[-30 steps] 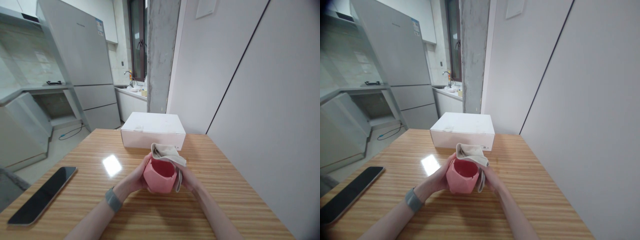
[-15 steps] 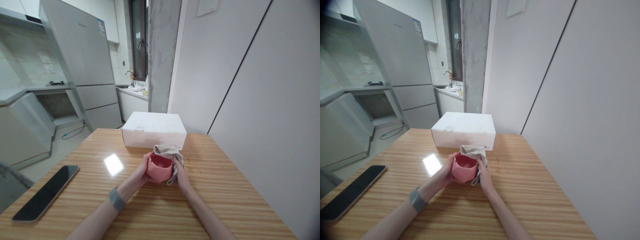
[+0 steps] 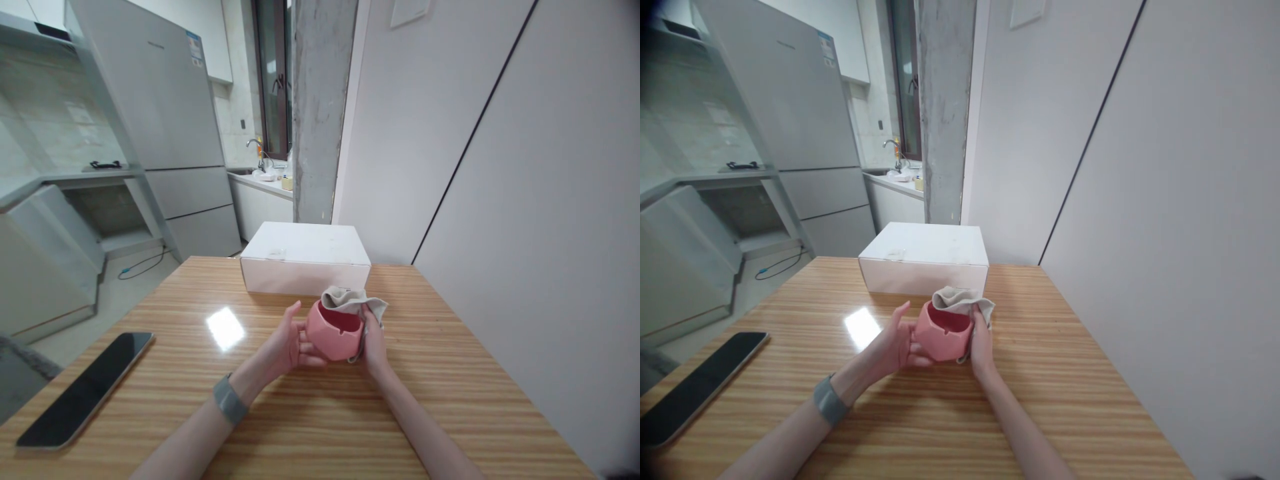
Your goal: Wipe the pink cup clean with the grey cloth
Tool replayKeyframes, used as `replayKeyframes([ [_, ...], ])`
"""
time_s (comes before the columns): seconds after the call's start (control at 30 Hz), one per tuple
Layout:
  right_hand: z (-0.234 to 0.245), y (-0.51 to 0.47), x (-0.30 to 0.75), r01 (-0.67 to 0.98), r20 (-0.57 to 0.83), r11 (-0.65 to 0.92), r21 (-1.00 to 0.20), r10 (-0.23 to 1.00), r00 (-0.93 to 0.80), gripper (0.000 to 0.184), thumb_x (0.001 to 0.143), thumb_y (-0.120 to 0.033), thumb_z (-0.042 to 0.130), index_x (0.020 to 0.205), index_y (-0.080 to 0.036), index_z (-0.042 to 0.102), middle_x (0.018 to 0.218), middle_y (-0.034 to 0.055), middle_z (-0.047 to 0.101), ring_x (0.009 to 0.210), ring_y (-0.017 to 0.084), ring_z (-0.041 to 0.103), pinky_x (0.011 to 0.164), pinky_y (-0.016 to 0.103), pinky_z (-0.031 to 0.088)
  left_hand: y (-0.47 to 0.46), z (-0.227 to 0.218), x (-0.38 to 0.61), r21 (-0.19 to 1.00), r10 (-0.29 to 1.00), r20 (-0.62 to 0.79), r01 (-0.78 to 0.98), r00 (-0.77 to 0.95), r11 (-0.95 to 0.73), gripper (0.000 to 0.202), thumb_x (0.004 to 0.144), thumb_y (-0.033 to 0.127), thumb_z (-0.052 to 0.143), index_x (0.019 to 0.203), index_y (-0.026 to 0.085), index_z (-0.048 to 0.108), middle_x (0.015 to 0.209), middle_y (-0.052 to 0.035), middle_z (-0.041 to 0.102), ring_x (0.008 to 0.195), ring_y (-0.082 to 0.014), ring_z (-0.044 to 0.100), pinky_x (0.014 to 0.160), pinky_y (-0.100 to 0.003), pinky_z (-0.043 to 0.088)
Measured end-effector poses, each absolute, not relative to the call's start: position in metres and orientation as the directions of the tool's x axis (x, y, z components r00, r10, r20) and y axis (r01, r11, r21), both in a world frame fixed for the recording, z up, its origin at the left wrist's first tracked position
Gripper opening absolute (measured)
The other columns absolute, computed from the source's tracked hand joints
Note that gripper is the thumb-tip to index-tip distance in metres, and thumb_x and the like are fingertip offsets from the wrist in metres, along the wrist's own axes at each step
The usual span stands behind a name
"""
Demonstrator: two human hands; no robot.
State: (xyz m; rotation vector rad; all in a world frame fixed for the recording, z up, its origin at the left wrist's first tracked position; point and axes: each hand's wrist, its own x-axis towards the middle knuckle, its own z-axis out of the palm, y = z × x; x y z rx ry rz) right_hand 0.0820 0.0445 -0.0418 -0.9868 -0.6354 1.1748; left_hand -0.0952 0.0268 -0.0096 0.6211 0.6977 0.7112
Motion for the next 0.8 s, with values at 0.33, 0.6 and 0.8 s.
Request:
replayKeyframes([
  [0.33, -0.060, 0.053, 0.080, -0.496, -0.095, 0.005, -0.869, 0.980, 0.177, 0.039, 0.069, -0.049, 0.068, 0.097, -0.022, 0.069, 0.096, -0.0012, 0.072, 0.094, 0.020, 0.065, 0.088, 0.031, 0.047, 0.027, -0.015, -0.096, 0.770, 0.747, -0.342, -0.286, 0.570, 0.570, 0.055, 0.087, 0.057, 0.040, 0.114, 0.013, 0.061, 0.096, -0.0119, 0.071, 0.079, -0.0216, 0.067, 0.058, -0.031, 0.058],
  [0.6, -0.054, 0.047, 0.077, -0.509, -0.086, 0.025, -0.860, 0.977, 0.193, 0.041, 0.071, -0.052, 0.067, 0.098, -0.021, 0.069, 0.098, -0.0009, 0.072, 0.095, 0.020, 0.065, 0.088, 0.030, 0.047, 0.029, -0.017, -0.093, 0.782, 0.819, -0.371, -0.329, 0.437, 0.530, 0.049, 0.085, 0.054, 0.046, 0.109, 0.014, 0.061, 0.092, -0.0111, 0.071, 0.072, -0.0214, 0.067, 0.054, -0.034, 0.058],
  [0.8, -0.045, 0.036, 0.065, -0.463, -0.048, 0.066, -0.884, 0.972, 0.230, 0.043, 0.068, -0.056, 0.067, 0.095, -0.022, 0.070, 0.102, -0.0007, 0.070, 0.101, 0.020, 0.061, 0.093, 0.030, 0.044, 0.031, -0.018, -0.092, 0.763, 0.869, -0.317, -0.442, 0.380, 0.472, 0.046, 0.085, 0.047, 0.052, 0.115, 0.012, 0.058, 0.104, -0.0150, 0.069, 0.076, -0.0221, 0.069, 0.062, -0.035, 0.058],
])
